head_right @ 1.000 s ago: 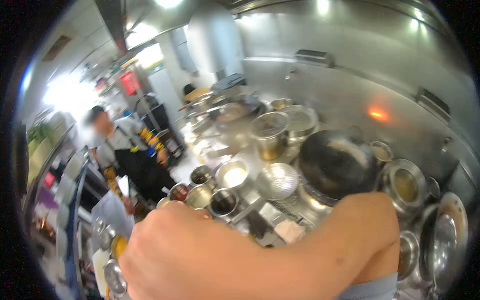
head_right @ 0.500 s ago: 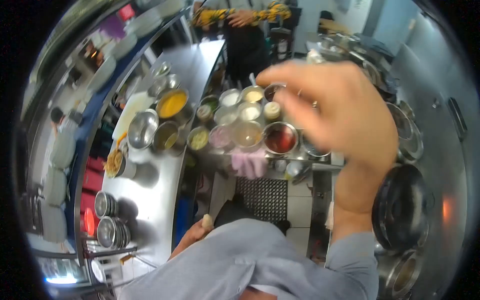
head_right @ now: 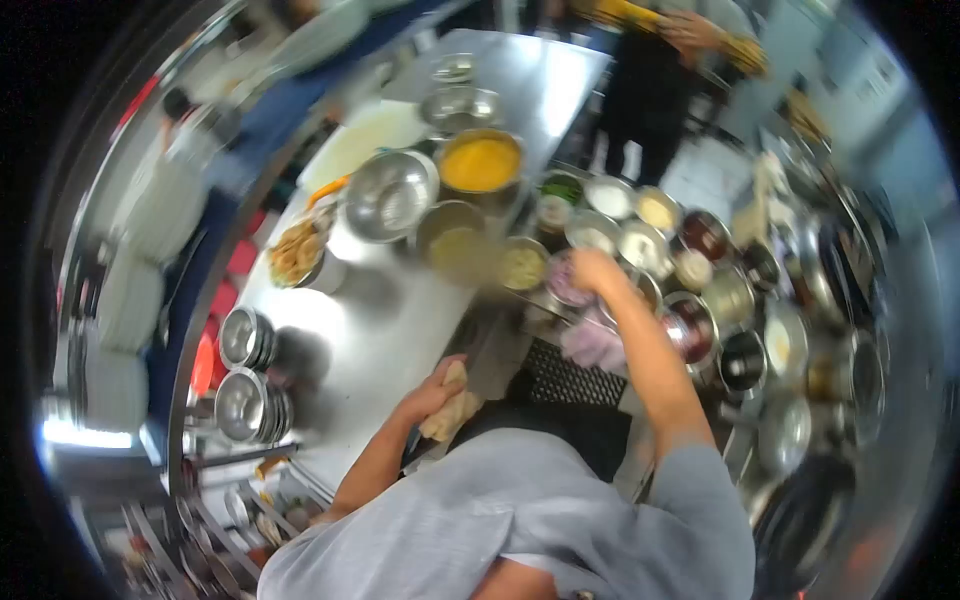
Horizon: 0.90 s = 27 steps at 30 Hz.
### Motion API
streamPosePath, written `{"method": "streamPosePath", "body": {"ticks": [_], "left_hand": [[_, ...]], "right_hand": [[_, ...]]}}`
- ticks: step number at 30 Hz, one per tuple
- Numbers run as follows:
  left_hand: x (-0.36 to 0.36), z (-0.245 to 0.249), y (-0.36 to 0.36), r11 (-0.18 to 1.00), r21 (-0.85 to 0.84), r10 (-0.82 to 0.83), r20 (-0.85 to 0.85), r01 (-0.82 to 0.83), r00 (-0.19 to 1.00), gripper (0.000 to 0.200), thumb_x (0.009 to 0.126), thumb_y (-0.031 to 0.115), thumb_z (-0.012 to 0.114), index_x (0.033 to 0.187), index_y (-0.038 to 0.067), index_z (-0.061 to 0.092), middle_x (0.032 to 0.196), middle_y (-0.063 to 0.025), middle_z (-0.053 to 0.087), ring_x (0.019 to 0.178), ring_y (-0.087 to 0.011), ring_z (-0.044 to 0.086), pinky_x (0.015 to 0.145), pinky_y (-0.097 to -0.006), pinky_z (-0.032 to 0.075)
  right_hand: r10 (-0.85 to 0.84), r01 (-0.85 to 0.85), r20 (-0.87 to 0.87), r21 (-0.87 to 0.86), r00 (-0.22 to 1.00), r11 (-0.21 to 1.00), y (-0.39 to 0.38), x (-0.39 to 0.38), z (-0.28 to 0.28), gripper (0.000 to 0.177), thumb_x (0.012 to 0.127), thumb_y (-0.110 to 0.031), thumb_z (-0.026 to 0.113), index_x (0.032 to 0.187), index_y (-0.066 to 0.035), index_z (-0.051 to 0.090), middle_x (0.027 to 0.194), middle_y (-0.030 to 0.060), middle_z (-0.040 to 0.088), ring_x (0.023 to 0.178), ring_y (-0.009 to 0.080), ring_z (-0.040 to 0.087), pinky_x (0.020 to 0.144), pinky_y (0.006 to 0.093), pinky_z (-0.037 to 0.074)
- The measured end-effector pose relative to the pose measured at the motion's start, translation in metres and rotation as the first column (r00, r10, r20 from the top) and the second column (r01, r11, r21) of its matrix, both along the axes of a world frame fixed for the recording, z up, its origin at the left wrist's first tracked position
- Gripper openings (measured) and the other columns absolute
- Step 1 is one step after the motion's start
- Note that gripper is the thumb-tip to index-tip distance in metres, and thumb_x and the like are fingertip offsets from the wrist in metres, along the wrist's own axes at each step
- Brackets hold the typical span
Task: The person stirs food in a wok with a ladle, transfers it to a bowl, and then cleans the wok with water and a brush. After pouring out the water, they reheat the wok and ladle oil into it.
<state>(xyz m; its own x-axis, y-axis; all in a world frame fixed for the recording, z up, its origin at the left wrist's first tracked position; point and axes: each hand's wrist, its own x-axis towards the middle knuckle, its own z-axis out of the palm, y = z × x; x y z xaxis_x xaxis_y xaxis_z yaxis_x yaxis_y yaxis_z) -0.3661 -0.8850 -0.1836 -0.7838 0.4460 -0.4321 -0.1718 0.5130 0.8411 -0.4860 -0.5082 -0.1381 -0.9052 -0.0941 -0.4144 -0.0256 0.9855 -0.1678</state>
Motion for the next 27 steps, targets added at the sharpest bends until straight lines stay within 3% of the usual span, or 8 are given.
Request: {"method": "streamPosePath", "body": {"ticks": [1, 4, 10, 12, 14, 21, 23, 27], "left_hand": [[0.000, 0.002, -0.004, 0.994, 0.080, 0.066, 0.090, -0.073, 0.994, 0.043, 0.088, 0.022, 0.054, 0.128, 0.006, 0.051, 0.121, -0.0186, 0.056, 0.116, -0.0286, 0.051, 0.098, -0.0358, 0.039], [-0.005, 0.016, -0.019, 0.926, 0.233, 0.241, 0.247, -0.299, 0.939, 0.041, 0.086, 0.012, 0.053, 0.126, 0.005, 0.053, 0.119, -0.0149, 0.058, 0.111, -0.0252, 0.054, 0.096, -0.0340, 0.043], [-0.030, 0.032, -0.072, 0.335, 0.376, 0.782, 0.401, -0.864, 0.477, 0.027, 0.091, 0.021, 0.056, 0.110, 0.001, 0.058, 0.097, -0.0125, 0.064, 0.082, -0.0219, 0.064, 0.069, -0.0345, 0.055], [-0.078, -0.003, -0.119, 0.085, 0.481, 0.691, 0.603, -0.873, 0.399, 0.031, 0.088, 0.026, 0.064, 0.111, 0.006, 0.057, 0.102, -0.0117, 0.060, 0.085, -0.0239, 0.063, 0.070, -0.0391, 0.054], [-0.122, -0.007, -0.144, -0.003, 0.613, 0.773, 0.503, -0.790, 0.387, 0.036, 0.089, 0.025, 0.063, 0.114, 0.002, 0.053, 0.102, -0.0123, 0.060, 0.086, -0.0262, 0.063, 0.069, -0.0406, 0.055], [-0.213, -0.004, -0.163, -0.208, 0.705, 0.684, 0.601, -0.678, 0.414, 0.041, 0.092, 0.021, 0.057, 0.122, -0.004, 0.044, 0.108, -0.0177, 0.057, 0.092, -0.0331, 0.062, 0.073, -0.0472, 0.056], [-0.208, 0.030, -0.144, -0.271, 0.648, 0.739, 0.614, -0.712, 0.277, 0.040, 0.091, 0.018, 0.056, 0.122, -0.004, 0.044, 0.111, -0.0189, 0.056, 0.093, -0.0344, 0.062, 0.074, -0.0494, 0.056], [-0.252, -0.027, -0.187, -0.257, 0.667, 0.781, 0.570, -0.699, 0.257, 0.044, 0.090, 0.019, 0.056, 0.127, -0.001, 0.043, 0.116, -0.0184, 0.056, 0.098, -0.0365, 0.061, 0.080, -0.0521, 0.055]], "right_hand": [[-0.113, 0.088, -0.141, -0.175, 0.984, 0.981, -0.005, 0.003, -0.028, 0.048, 0.074, -0.027, 0.066, 0.113, 0.001, 0.058, 0.104, 0.0254, 0.064, 0.097, 0.0378, 0.062, 0.082, 0.0455, 0.050], [-0.099, 0.065, -0.249, -0.142, 0.963, 0.988, -0.019, 0.009, -0.049, 0.048, 0.072, -0.028, 0.070, 0.113, -0.006, 0.056, 0.106, 0.0228, 0.060, 0.097, 0.0410, 0.060, 0.083, 0.0466, 0.049], [0.041, -0.070, -0.235, -0.113, 0.971, 0.991, 0.002, -0.010, -0.073, 0.040, 0.069, -0.012, 0.069, 0.108, -0.006, 0.061, 0.108, 0.0228, 0.057, 0.099, 0.0407, 0.059, 0.085, 0.0452, 0.050], [0.055, -0.081, -0.217, -0.112, 0.975, 0.990, -0.009, 0.002, -0.042, 0.038, 0.070, -0.010, 0.068, 0.107, -0.005, 0.061, 0.108, 0.0235, 0.057, 0.099, 0.0404, 0.059, 0.084, 0.0456, 0.050], [0.109, -0.138, -0.254, -0.098, 0.961, 0.986, -0.006, 0.004, -0.054, 0.039, 0.070, -0.009, 0.068, 0.108, -0.004, 0.060, 0.109, 0.0243, 0.057, 0.099, 0.0404, 0.059, 0.084, 0.0454, 0.050], [0.197, -0.242, -0.349, -0.091, 0.916, 0.966, 0.018, -0.013, -0.073, 0.024, 0.071, -0.003, 0.059, 0.093, -0.003, 0.067, 0.087, 0.0236, 0.065, 0.084, 0.0381, 0.064, 0.076, 0.0457, 0.052], [0.205, -0.238, -0.322, -0.068, 0.924, 0.969, 0.021, -0.017, -0.080, 0.022, 0.070, -0.005, 0.060, 0.091, -0.003, 0.067, 0.086, 0.0228, 0.066, 0.083, 0.0377, 0.065, 0.075, 0.0458, 0.052], [0.206, -0.223, -0.265, -0.036, 0.942, 0.974, 0.023, -0.017, -0.089, 0.018, 0.070, -0.009, 0.062, 0.086, -0.003, 0.068, 0.090, 0.0204, 0.067, 0.087, 0.0354, 0.065, 0.078, 0.0431, 0.053]]}}
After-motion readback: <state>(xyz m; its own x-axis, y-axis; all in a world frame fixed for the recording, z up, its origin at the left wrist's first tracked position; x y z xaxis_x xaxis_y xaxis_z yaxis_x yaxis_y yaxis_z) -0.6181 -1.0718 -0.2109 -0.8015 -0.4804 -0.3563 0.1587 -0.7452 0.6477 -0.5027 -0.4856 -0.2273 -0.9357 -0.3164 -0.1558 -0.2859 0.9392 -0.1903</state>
